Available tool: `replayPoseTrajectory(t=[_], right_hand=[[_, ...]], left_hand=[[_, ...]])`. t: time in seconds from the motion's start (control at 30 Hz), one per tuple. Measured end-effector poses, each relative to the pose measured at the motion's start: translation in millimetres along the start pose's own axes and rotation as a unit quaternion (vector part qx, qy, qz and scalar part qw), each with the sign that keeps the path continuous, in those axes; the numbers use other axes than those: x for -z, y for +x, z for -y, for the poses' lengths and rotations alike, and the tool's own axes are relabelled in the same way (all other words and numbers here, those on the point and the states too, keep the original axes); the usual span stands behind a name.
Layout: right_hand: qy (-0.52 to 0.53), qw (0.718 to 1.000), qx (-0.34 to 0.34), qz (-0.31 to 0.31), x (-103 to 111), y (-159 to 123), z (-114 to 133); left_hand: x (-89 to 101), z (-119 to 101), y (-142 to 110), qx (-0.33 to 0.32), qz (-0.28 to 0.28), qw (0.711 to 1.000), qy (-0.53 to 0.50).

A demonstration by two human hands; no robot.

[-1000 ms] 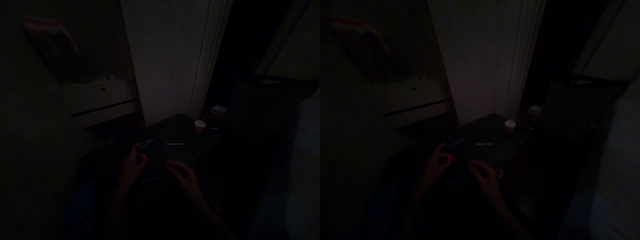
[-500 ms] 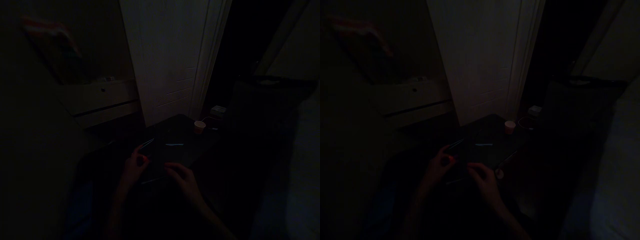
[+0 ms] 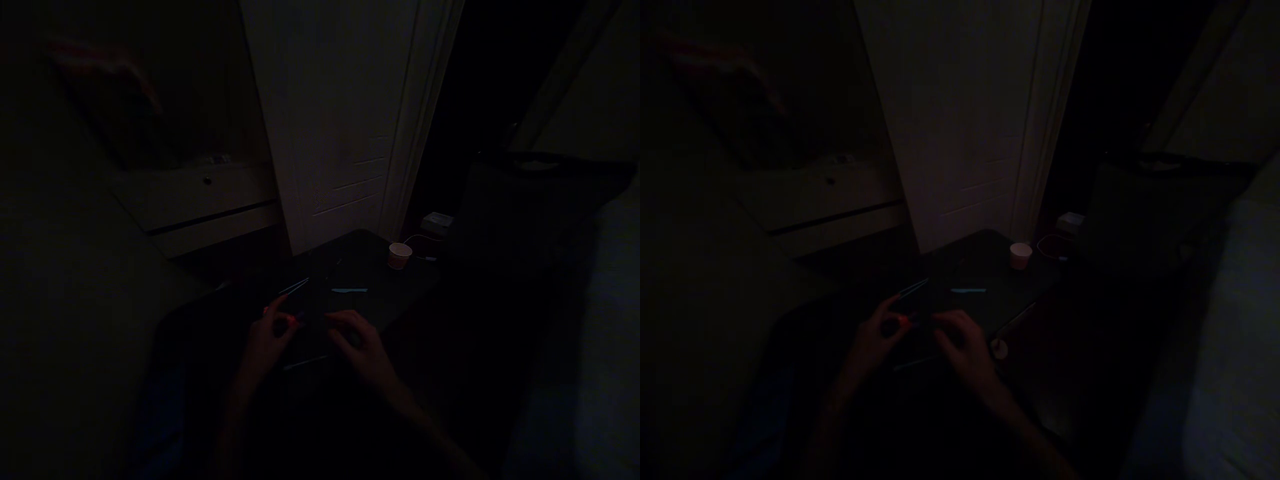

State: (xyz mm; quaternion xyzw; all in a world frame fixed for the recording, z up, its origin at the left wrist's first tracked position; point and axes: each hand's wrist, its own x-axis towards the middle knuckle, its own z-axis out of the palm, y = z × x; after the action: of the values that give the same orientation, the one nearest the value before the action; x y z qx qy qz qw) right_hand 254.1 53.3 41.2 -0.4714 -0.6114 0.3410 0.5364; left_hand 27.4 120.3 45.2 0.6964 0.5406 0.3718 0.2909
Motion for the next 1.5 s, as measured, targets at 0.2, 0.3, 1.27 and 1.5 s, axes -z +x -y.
replayPoseTrajectory(t=[0.2,0.3,1.27,1.5], right_hand=[[-0.086,0.972,0.138,0.167,-16,62,-14],[-0.125,0.951,0.17,0.226,-27,77,-18],[0.056,0.979,0.029,0.196,-32,81,-37],[0.168,0.98,-0.064,0.086,-36,59,-11]], left_hand=[[0.1,3,1,0.0,0.001,1.0,0.006],[-0.5,5,1,0.002,0.015,1.0,0.001],[-4.5,8,-9,0.03,-0.009,0.996,-0.083],[5.3,-17,-28,0.058,-0.056,0.973,-0.216]])
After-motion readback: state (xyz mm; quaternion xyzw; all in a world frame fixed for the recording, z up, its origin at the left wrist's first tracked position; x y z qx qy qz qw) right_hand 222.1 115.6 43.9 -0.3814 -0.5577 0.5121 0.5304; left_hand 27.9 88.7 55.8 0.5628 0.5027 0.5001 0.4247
